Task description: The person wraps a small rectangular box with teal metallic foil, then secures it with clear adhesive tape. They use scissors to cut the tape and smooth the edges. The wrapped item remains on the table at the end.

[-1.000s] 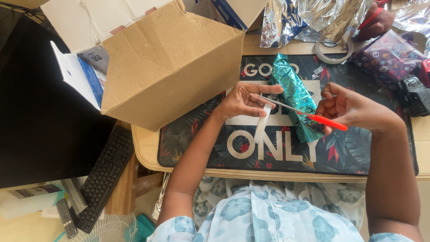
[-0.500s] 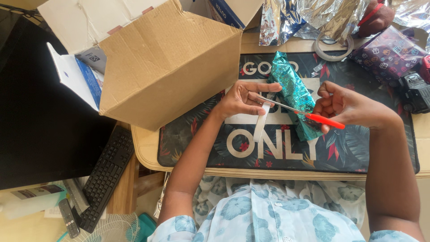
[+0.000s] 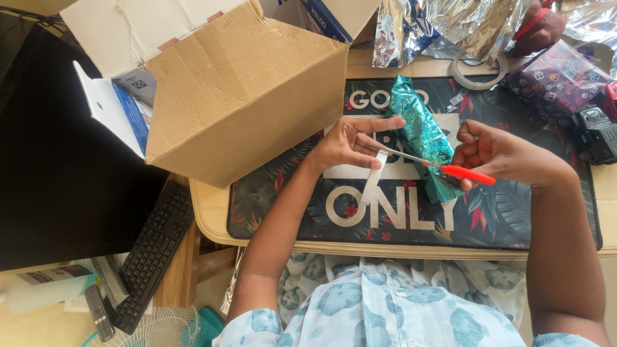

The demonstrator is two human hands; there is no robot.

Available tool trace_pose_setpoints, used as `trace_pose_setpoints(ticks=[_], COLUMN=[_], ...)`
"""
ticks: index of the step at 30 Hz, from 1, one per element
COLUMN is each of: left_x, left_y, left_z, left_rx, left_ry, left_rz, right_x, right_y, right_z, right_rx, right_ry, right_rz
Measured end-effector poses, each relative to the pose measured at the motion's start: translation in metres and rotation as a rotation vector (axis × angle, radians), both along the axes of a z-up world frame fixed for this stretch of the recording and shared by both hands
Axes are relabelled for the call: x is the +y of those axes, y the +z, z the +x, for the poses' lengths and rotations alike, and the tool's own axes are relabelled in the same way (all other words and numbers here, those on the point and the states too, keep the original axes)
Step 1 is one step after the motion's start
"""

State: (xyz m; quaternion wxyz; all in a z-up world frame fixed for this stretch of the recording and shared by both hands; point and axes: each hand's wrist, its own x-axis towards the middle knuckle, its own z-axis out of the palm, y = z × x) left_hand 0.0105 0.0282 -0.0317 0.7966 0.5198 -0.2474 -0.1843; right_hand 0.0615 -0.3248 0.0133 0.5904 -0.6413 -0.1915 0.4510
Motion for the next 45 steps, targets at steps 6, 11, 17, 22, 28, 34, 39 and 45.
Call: trace_pose_setpoints(ticks=[6,11,17,22,28,34,39,45], left_x=[0.007,0.006,-0.033,-0.043,-0.047,-0.061,-0.072,-0.074], left_y=[0.026,0.06,0.062,0.058,0.045,0.011,-0.016,-0.016], left_z=[-0.006,-0.017,-0.006,-0.005,0.01,0.036,0.034,0.044], left_rx=[-0.118,-0.321,-0.493,-0.512,-0.482,-0.234,-0.229,-0.095], left_ry=[0.08,0.313,0.497,0.697,0.931,0.978,0.948,0.928], left_rz=[0.167,0.71,1.436,1.231,1.033,0.6,0.41,0.105], right_x=[-0.037,-0.095,-0.09,-0.048,-0.005,0.089,0.106,0.086], right_y=[-0.003,0.0,-0.011,-0.003,0.031,0.031,0.021,0.007], right_z=[-0.005,-0.018,-0.068,-0.089,-0.085,-0.03,-0.007,-0.004], right_rx=[-0.075,-0.172,-0.726,-0.904,-1.224,-1.048,-1.038,-0.876], right_ry=[-0.07,-0.285,-0.703,-0.655,-0.666,-0.453,-0.409,-0.616], right_rz=[-0.048,-0.177,-0.888,-1.051,-0.822,-0.575,-0.725,-0.219])
